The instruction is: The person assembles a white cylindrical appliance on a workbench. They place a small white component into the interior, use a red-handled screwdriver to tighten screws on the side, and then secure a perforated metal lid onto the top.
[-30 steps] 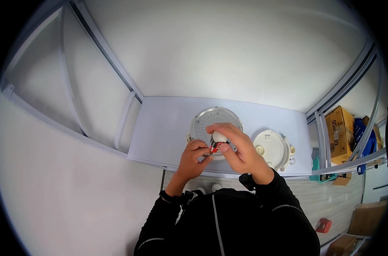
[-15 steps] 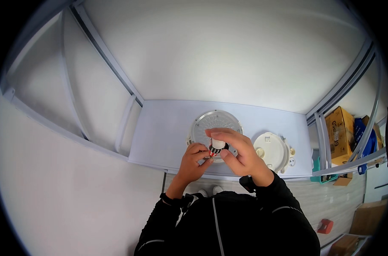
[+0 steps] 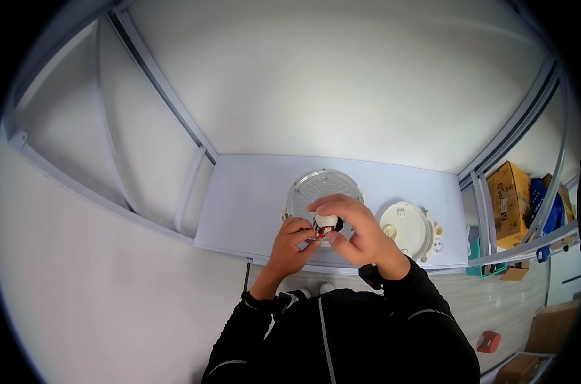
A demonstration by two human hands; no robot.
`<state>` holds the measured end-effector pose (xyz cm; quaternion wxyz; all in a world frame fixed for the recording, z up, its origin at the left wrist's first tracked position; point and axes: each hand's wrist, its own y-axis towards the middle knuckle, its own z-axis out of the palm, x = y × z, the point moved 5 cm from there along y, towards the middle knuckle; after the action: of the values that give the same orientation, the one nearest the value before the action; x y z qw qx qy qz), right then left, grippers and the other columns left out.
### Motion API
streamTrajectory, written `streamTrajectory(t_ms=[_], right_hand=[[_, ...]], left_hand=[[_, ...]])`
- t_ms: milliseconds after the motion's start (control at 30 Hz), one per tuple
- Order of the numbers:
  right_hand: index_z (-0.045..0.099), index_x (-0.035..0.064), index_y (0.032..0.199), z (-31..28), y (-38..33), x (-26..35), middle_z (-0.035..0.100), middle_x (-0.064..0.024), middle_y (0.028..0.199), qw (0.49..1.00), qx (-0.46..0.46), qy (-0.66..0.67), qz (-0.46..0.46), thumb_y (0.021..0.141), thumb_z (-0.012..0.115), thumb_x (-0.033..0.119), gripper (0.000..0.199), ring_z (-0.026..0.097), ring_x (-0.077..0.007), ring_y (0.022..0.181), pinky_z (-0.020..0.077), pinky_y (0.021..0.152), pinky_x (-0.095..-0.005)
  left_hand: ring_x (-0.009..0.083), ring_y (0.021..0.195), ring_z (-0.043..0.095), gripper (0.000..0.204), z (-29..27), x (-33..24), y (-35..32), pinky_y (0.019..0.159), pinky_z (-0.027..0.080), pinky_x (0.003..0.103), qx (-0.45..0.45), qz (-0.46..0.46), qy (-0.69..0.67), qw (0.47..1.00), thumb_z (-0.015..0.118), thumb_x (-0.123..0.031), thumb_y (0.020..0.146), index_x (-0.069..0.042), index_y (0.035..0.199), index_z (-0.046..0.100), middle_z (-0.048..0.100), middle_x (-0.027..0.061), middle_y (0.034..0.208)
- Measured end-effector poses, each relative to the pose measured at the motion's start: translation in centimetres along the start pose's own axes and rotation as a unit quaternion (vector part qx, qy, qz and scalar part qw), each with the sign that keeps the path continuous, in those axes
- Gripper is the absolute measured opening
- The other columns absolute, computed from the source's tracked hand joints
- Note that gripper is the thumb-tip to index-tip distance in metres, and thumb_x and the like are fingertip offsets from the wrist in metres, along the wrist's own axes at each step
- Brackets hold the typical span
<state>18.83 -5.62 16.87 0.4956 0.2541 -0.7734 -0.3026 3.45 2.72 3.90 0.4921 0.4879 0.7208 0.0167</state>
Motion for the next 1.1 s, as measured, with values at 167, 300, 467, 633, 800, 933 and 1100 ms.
streamTrajectory(t_ms=[167, 300, 467, 633, 800, 933, 1100], right_hand=[[0.064, 0.0050, 0.133, 0.2, -0.4, 0.1, 0.071, -0.0189, 0.125, 0.996, -0.015, -0.080, 0.029, 0.087, 0.074, 0.002, 0.047, 0.070, -0.0366, 0.114, 0.0568, 0.097, -0.0442], [0.062, 0.0032, 0.134, -0.2, -0.4, -0.5, 0.069, -0.0226, 0.129, 0.999, -0.036, -0.024, 0.028, 0.088, 0.079, 0.002, 0.048, 0.072, -0.0329, 0.108, 0.0575, 0.094, -0.0434], [0.065, 0.0022, 0.132, -0.4, 0.1, 0.0, 0.069, -0.0208, 0.127, 0.999, -0.024, -0.020, 0.024, 0.088, 0.078, 0.003, 0.046, 0.072, -0.0327, 0.109, 0.0573, 0.096, -0.0425], [0.073, 0.0031, 0.124, -0.6, -0.1, 0.0, 0.066, -0.0147, 0.122, 0.994, -0.047, -0.089, 0.033, 0.083, 0.087, 0.010, 0.044, 0.068, -0.0297, 0.104, 0.0561, 0.090, -0.0389], [0.075, 0.0046, 0.123, -0.8, -0.2, -0.5, 0.066, -0.0133, 0.119, 0.991, -0.072, -0.101, 0.040, 0.082, 0.089, 0.013, 0.044, 0.067, -0.0292, 0.103, 0.0555, 0.086, -0.0374], [0.074, 0.0035, 0.126, -0.8, -0.2, -0.3, 0.068, -0.0163, 0.123, 0.992, -0.068, -0.099, 0.048, 0.083, 0.087, 0.011, 0.046, 0.069, -0.0327, 0.108, 0.0566, 0.091, -0.0391], [0.068, 0.0002, 0.134, -0.7, -0.1, -0.3, 0.070, -0.0207, 0.126, 0.996, -0.054, -0.067, 0.039, 0.087, 0.079, 0.003, 0.049, 0.070, -0.0356, 0.116, 0.0555, 0.101, -0.0441]], left_hand=[[0.0296, 0.107, 0.065, 0.018, 0.2, 0.6, -0.4, 0.094, 0.052, 0.042, 0.006, 0.003, 0.014, 1.000, 0.084, -0.006, 0.081, -0.005, 0.098, 0.078, 0.070, 0.0056, 0.106], [0.0298, 0.106, 0.066, 0.018, 0.2, 0.1, 0.0, 0.094, 0.053, 0.042, -0.008, -0.002, -0.013, 1.000, 0.085, -0.006, 0.080, -0.005, 0.096, 0.077, 0.071, 0.0063, 0.104], [0.0295, 0.107, 0.066, 0.018, -0.2, 0.2, -0.2, 0.095, 0.053, 0.042, -0.022, -0.007, -0.030, 0.999, 0.086, -0.006, 0.079, -0.005, 0.094, 0.077, 0.072, 0.0052, 0.103], [0.0287, 0.107, 0.067, 0.017, 0.0, 0.5, -0.1, 0.095, 0.054, 0.042, -0.018, -0.009, -0.025, 0.999, 0.087, -0.007, 0.080, -0.006, 0.094, 0.077, 0.072, 0.0042, 0.103], [0.0280, 0.106, 0.067, 0.016, -0.1, 0.4, -0.1, 0.093, 0.055, 0.041, -0.032, -0.013, -0.031, 0.999, 0.088, -0.008, 0.080, -0.006, 0.092, 0.078, 0.073, 0.0038, 0.102], [0.0279, 0.107, 0.068, 0.016, -0.1, 0.4, 0.0, 0.093, 0.056, 0.041, -0.040, -0.015, -0.025, 0.999, 0.089, -0.009, 0.079, -0.006, 0.091, 0.078, 0.073, 0.0041, 0.100], [0.0276, 0.107, 0.070, 0.018, 0.0, 0.6, -0.1, 0.089, 0.058, 0.040, -0.053, -0.012, -0.026, 0.998, 0.090, -0.009, 0.078, -0.006, 0.090, 0.077, 0.073, 0.0046, 0.100]])
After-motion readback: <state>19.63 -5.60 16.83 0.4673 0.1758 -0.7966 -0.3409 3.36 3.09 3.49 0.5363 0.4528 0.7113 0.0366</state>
